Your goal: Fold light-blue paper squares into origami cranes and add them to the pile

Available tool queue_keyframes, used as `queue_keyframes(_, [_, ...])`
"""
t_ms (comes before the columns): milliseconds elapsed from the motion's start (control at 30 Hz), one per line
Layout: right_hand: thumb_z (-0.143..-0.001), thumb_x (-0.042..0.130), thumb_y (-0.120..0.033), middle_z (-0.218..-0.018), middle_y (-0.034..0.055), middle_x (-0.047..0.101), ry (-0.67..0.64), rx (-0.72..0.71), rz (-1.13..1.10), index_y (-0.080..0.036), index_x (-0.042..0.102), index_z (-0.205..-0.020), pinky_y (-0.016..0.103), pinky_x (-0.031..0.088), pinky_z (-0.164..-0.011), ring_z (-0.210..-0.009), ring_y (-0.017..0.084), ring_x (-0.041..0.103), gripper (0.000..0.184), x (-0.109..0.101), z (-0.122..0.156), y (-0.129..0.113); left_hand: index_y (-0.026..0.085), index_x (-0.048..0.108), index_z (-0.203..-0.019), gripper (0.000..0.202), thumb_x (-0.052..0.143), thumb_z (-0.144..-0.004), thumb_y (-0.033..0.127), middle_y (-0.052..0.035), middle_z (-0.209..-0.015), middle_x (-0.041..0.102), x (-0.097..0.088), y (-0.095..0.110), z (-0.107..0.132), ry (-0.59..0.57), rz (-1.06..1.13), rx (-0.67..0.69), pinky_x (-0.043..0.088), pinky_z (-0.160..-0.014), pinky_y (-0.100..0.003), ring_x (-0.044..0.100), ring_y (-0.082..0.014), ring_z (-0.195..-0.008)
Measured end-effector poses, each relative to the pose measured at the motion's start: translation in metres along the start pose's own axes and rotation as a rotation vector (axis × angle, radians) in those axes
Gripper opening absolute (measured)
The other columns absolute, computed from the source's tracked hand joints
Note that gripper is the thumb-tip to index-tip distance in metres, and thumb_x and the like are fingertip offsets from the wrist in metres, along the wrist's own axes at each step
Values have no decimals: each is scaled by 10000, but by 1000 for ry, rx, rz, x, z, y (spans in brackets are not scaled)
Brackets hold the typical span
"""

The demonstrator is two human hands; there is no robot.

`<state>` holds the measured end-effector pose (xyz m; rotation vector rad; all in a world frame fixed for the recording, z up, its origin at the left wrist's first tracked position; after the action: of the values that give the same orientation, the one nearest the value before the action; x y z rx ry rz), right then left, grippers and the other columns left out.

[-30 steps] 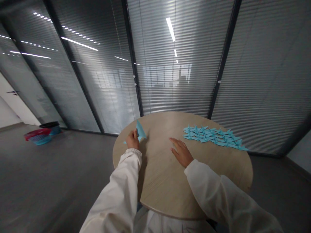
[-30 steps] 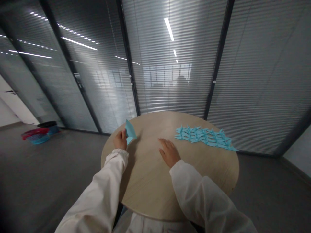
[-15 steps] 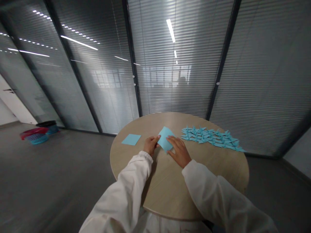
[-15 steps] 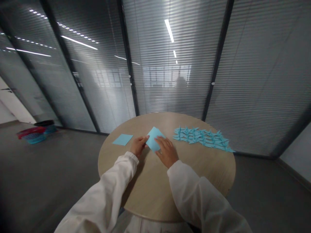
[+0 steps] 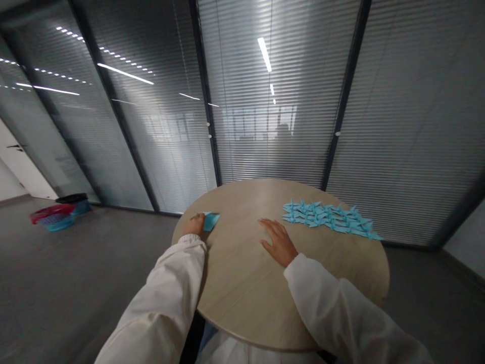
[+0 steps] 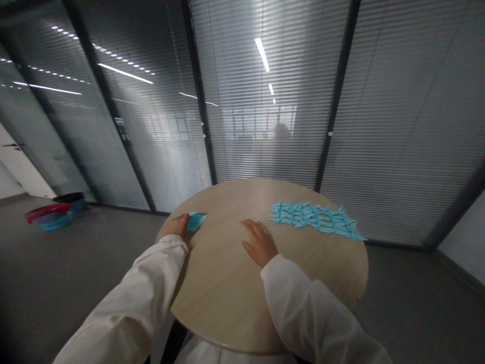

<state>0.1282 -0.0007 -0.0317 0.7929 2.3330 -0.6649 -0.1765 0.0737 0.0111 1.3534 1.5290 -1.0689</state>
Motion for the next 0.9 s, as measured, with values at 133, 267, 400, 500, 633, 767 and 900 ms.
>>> queue_keyframes(133, [-791,521,-179,-1331,76,483,-2,3,-13,-231,336,-1368,461,285,-1080,-1253,207,409,608,0,-1,0,150,604,-1069,328,333,-893,204,-153,-1049,649,11,7,-1,-100,-54,82,455,-781,-345,620,-273,-962])
queue_keyframes(267, [-790,522,-165,-1316,74,497,-9,18,-24,-229,328,-1372,459,293,-1078,-1229,205,430,616,1,-2,0,125,649,-1033,411,318,-909,336,-201,-1033,650,16,13,-3,-165,-35,37,460,-774,-380,612,-319,-978])
queue_keyframes(400, [-781,525,-149,-1295,76,513,-22,29,-32,-237,323,-1376,463,302,-1073,-1210,206,447,634,2,-3,0,119,662,-1023,431,344,-899,382,-217,-1016,652,16,17,-3,-141,0,-30,459,-773,-389,617,-325,-966])
queue_keyframes(500, [-785,522,-149,-1278,84,526,-26,46,-30,-229,325,-1376,458,310,-1070,-1206,207,450,628,3,-3,-1,112,669,-991,411,364,-891,369,-223,-1002,653,15,18,-2,-113,43,-98,461,-759,-383,625,-321,-942])
queue_keyframes(633, [-801,498,-143,-1278,85,528,-26,51,-34,-222,328,-1373,449,316,-1068,-1197,203,458,602,3,-4,0,135,677,-935,393,364,-891,369,-199,-934,668,8,15,1,-23,183,-186,459,-743,-377,634,-304,-885])
queue_keyframes(767, [-813,480,-143,-1311,76,504,-4,50,-38,-224,324,-1375,436,315,-1070,-1217,194,442,588,0,-6,0,158,645,-894,368,380,-879,413,-110,-799,658,-13,26,0,279,580,-156,467,-749,-338,626,-239,-817])
queue_keyframes(900, [-801,507,-154,-1395,66,420,28,-2,2,-225,302,-1390,439,267,-1098,-1313,196,332,628,-10,-11,-8,150,548,-732,356,484,-789,496,-5,-655,551,-28,64,-3,261,1352,-117,508,-594,-272,561,-131,-588])
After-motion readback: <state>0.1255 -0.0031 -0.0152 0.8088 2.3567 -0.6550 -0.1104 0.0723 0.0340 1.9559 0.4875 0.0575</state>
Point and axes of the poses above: each hand's wrist, its own z-axis away from the middle knuckle, its own x-axis out of the palm, y = z × x, the point moved 2 cm from there along -z, towards the middle knuckle
